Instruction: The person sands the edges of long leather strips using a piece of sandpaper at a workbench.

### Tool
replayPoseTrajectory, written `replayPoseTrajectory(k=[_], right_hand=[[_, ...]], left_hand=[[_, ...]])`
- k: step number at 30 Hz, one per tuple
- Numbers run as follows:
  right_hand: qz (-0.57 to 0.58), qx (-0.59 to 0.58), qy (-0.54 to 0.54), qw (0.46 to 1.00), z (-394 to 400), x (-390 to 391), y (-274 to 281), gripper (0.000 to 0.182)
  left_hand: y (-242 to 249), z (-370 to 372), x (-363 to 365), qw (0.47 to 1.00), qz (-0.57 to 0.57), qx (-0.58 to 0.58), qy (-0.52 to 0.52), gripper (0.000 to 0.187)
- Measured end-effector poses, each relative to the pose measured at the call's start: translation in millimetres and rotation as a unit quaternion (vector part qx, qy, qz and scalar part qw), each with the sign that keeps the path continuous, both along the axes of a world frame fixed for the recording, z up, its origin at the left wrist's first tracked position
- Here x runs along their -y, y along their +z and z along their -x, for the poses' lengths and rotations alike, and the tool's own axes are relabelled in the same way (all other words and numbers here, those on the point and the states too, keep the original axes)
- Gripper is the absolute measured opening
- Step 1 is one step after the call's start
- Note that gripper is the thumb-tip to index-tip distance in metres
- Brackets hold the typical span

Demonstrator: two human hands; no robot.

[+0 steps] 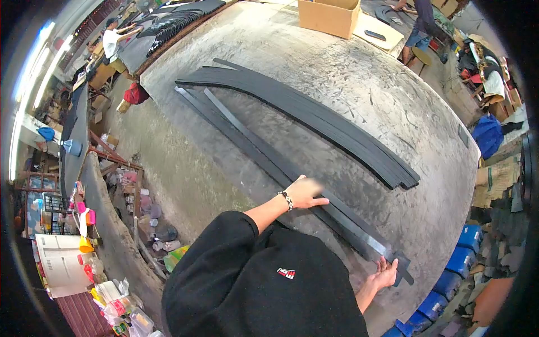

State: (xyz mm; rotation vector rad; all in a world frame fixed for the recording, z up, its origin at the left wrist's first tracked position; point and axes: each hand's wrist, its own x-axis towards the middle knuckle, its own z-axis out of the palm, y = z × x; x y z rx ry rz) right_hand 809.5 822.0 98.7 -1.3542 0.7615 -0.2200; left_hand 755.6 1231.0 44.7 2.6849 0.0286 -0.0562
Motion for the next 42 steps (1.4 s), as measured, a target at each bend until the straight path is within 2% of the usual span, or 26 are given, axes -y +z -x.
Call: replayPoseTrajectory(k=[1,2,3,6,8,11,13,14,15,16,17,18,20,22,25,26,29,31,32,34,36,38,40,41,42], right_hand=[[0.021,-0.005,0.002,1.0,1,11,-7,0.031],[0.043,-0.009,0.004,0.999,3,19,-8,0.03],[0.065,-0.015,0.004,0.998,2,26,-10,0.03],[0.066,-0.016,0.004,0.998,-7,51,-23,0.029],[0.06,-0.029,0.025,0.997,-18,63,-43,0.032],[0.032,-0.042,0.106,0.993,-22,37,-54,0.035],[0.045,-0.063,0.144,0.986,-19,-10,-30,0.036],[0.011,-0.059,0.169,0.984,-18,-23,-29,0.037],[-0.02,-0.056,0.19,0.98,-15,-31,-33,0.038],[-0.046,-0.052,0.215,0.974,-13,-41,-40,0.038],[-0.073,-0.048,0.236,0.968,-11,-53,-45,0.039],[-0.065,-0.069,0.266,0.959,-9,-70,-39,0.04],[-0.074,-0.111,0.312,0.941,0,-95,-34,0.045],[-0.107,-0.157,0.373,0.908,4,-98,-44,0.05],[-0.101,-0.266,0.472,0.834,-6,-87,-28,0.053],[-0.041,-0.265,0.477,0.837,-11,-88,-19,0.046],[0.029,-0.165,0.451,0.877,-44,-83,-17,0.038],[0.059,-0.075,0.447,0.89,-85,-83,-26,0.027],[0.033,-0.067,0.411,0.908,-106,-87,-29,0.027],[0.019,-0.047,0.392,0.918,-150,-95,-43,0.034],[-0.002,-0.084,0.347,0.934,-185,-111,-59,0.04],[-0.037,-0.118,0.314,0.941,-204,-129,-72,0.05],[-0.056,-0.087,0.317,0.943,-214,-130,-102,0.056],[-0.049,-0.073,0.302,0.949,-210,-134,-101,0.056],[-0.019,-0.108,0.281,0.953,-207,-145,-85,0.05]], left_hand=[[-4,-1,-2,1.0,0.006,-0.003,0.012,0.067],[-6,-1,-4,0.999,-0.026,0.024,0.021,0.056],[-10,-4,-5,0.998,-0.033,0.032,0.035,0.052],[-16,-10,-7,0.991,-0.057,0.091,0.074,0.038],[-13,-13,-10,0.99,-0.083,0.052,0.099,0.036],[-16,-13,-29,0.982,-0.132,-0.008,0.134,0.032],[-22,-9,-59,0.975,-0.158,-0.016,0.154,0.032],[-20,-4,-75,0.967,-0.193,0.019,0.164,0.031],[-22,-2,-93,0.965,-0.19,0.018,0.178,0.029],[-38,1,-111,0.959,-0.164,0.067,0.221,0.027],[-36,2,-124,0.943,-0.213,0.049,0.25,0.026],[-25,6,-133,0.938,-0.198,0.116,0.258,0.024],[-19,12,-141,0.927,-0.176,0.201,0.264,0.025],[-21,14,-133,0.927,-0.155,0.214,0.265,0.036],[-26,22,-100,0.948,-0.142,0.109,0.262,0.061],[-29,23,-87,0.95,-0.133,0.103,0.262,0.062],[-63,33,-64,0.947,-0.154,0.099,0.263,0.063],[-63,32,-57,0.943,-0.148,0.111,0.275,0.061],[-60,30,-56,0.943,-0.14,0.112,0.281,0.061],[-58,29,-54,0.942,-0.122,0.12,0.29,0.061],[-57,27,-54,0.94,-0.104,0.131,0.297,0.061],[-59,27,-53,0.941,-0.093,0.139,0.296,0.06],[-42,28,-54,0.943,-0.079,0.129,0.295,0.059],[-23,28,-51,0.949,-0.061,0.101,0.292,0.058],[-19,28,-51,0.947,-0.074,0.091,0.298,0.058]])
